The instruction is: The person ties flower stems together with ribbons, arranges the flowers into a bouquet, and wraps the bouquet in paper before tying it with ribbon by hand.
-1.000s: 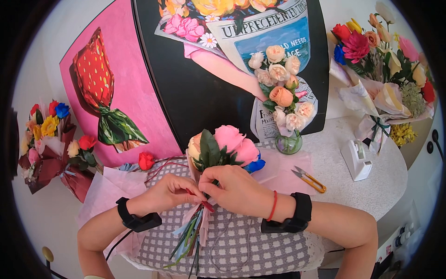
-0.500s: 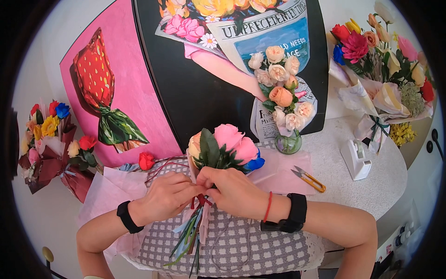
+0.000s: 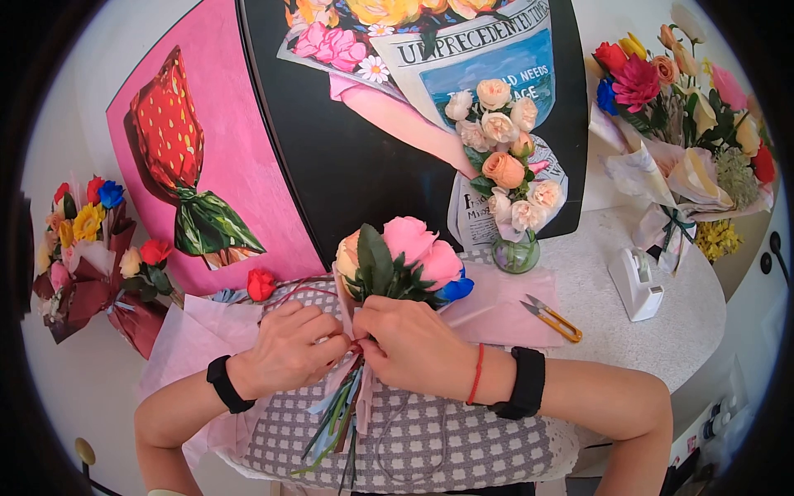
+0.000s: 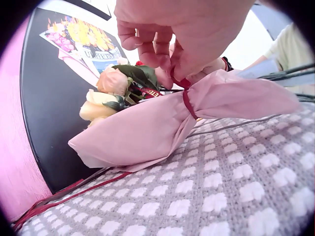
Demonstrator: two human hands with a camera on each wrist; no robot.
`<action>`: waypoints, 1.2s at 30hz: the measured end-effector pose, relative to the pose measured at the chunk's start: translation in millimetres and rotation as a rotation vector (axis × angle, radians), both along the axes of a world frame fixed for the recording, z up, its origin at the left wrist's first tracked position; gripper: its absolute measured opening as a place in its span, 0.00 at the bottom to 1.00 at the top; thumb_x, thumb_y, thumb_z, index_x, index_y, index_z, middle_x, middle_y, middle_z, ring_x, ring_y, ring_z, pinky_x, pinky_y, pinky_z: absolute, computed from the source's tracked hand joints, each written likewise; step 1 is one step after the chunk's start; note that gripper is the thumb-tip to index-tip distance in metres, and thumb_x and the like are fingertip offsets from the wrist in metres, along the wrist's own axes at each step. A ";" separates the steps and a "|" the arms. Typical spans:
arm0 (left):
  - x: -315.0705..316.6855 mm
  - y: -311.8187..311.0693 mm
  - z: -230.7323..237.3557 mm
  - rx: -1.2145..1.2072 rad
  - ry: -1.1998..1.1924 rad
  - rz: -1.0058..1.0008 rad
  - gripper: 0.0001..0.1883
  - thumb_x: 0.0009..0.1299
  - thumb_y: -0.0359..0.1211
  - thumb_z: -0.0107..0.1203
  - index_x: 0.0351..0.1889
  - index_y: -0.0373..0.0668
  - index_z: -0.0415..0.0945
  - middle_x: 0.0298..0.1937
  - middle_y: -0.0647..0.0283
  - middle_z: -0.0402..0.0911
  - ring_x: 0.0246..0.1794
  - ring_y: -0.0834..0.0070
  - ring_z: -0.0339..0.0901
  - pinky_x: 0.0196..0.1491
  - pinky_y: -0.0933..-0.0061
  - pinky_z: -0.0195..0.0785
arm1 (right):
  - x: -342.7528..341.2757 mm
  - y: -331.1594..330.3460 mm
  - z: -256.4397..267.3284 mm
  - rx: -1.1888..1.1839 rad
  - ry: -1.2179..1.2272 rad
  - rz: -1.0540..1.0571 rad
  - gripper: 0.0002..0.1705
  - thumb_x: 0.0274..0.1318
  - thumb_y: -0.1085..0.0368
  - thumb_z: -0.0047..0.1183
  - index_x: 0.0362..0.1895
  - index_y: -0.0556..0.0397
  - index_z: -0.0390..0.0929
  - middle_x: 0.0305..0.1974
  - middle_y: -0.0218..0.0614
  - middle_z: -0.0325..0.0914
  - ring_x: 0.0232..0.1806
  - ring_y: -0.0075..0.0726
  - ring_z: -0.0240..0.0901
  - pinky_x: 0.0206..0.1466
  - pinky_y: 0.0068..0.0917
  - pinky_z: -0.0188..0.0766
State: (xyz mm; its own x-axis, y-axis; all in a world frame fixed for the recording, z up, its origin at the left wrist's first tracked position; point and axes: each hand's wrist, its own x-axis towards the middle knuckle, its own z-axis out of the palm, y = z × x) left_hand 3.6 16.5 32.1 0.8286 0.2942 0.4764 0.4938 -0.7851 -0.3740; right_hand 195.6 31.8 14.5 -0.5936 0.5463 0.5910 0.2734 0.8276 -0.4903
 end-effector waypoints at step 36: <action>-28.1 0.9 -6.8 -0.805 -0.039 0.270 0.06 0.61 0.36 0.53 0.30 0.44 0.73 0.27 0.67 0.74 0.31 0.74 0.72 0.33 0.73 0.62 | 41.5 -2.1 10.7 -0.108 -0.459 -0.100 0.08 0.36 0.65 0.51 0.19 0.57 0.71 0.16 0.43 0.71 0.22 0.50 0.71 0.25 0.41 0.65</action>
State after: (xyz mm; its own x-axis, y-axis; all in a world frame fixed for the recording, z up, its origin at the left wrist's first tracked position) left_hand -24.5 17.5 25.3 0.6684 0.7410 0.0639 0.7034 -0.6577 0.2696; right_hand 237.2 29.7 25.2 -0.7211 0.6580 0.2167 0.5576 0.7369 -0.3821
